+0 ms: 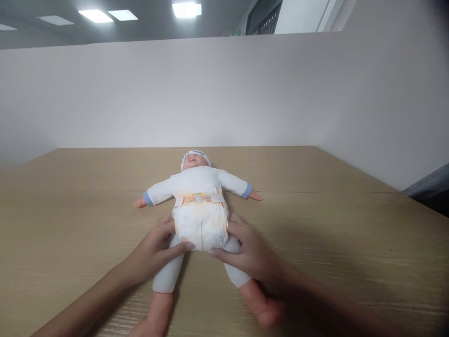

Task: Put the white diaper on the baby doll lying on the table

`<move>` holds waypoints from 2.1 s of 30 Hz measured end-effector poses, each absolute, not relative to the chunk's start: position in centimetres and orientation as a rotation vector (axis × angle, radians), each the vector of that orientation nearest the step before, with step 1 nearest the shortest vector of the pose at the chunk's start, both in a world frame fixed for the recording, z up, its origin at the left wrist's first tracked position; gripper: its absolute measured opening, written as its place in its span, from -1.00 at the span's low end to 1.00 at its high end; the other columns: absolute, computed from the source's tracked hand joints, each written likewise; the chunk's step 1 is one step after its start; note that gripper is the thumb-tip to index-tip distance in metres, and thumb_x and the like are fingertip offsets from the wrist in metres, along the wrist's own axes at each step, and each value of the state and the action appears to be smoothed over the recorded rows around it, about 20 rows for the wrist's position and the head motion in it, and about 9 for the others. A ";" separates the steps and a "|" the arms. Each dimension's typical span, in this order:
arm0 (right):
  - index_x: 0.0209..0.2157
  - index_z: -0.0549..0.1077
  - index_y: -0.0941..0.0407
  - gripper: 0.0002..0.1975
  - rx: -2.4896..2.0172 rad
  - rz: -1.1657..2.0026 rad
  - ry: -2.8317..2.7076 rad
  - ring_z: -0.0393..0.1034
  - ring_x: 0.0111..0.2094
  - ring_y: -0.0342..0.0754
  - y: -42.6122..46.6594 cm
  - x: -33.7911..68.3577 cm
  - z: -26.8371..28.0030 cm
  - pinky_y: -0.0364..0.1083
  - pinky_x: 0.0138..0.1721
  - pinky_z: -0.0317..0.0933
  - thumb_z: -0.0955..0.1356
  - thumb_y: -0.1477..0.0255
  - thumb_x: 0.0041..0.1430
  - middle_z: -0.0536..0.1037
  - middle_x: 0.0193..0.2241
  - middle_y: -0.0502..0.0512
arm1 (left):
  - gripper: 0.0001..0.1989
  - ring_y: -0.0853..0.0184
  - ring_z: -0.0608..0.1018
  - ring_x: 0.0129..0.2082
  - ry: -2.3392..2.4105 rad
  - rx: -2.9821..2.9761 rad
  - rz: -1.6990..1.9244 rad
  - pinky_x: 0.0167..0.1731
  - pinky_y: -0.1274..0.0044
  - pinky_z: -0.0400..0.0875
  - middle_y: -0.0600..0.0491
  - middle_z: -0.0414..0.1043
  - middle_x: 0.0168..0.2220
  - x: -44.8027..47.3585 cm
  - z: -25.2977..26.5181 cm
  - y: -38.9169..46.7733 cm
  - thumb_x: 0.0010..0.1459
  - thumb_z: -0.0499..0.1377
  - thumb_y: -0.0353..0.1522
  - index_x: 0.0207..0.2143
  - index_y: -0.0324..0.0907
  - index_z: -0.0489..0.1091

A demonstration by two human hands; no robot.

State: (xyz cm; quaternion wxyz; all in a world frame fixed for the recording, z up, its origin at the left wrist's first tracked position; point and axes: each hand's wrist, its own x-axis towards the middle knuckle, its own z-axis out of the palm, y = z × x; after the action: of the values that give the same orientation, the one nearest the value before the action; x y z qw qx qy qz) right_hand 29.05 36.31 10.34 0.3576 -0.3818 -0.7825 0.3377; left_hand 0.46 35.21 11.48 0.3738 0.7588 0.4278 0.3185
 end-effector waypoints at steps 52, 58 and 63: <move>-0.29 0.64 0.03 -0.52 -0.926 1.061 -1.823 0.52 -0.04 0.22 36.9 28.6 9.8 0.16 0.16 0.39 0.33 -0.01 0.54 0.60 -0.16 0.15 | -0.66 0.12 0.58 0.02 1.040 1.638 0.903 0.20 0.31 0.47 0.00 0.60 -0.05 1.4 11.0 35.1 0.49 0.21 -0.03 -0.17 -0.08 0.55; -0.31 0.63 0.02 -0.52 -0.901 1.078 -1.807 0.51 -0.06 0.20 37.1 28.5 9.6 0.15 0.16 0.40 0.33 -0.02 0.54 0.60 -0.15 0.14 | -0.68 0.08 0.60 0.06 1.004 1.569 0.891 0.19 0.27 0.49 -0.03 0.62 0.00 1.5 10.9 35.0 0.48 0.21 -0.03 -0.08 -0.06 0.57; -0.32 0.63 0.03 -0.52 -0.913 1.065 -1.807 0.51 -0.10 0.20 37.0 28.4 9.7 0.17 0.13 0.42 0.34 -0.02 0.53 0.59 -0.19 0.14 | -0.68 0.08 0.61 0.05 1.000 1.563 0.897 0.21 0.26 0.50 -0.03 0.62 -0.06 1.4 10.8 35.0 0.48 0.22 -0.04 -0.15 -0.07 0.54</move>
State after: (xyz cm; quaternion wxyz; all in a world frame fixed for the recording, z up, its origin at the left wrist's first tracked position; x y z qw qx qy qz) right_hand 28.44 37.00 9.66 0.4144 -0.3632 -0.7189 0.4237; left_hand 1.42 34.96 10.84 0.5144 0.6503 0.4161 0.3733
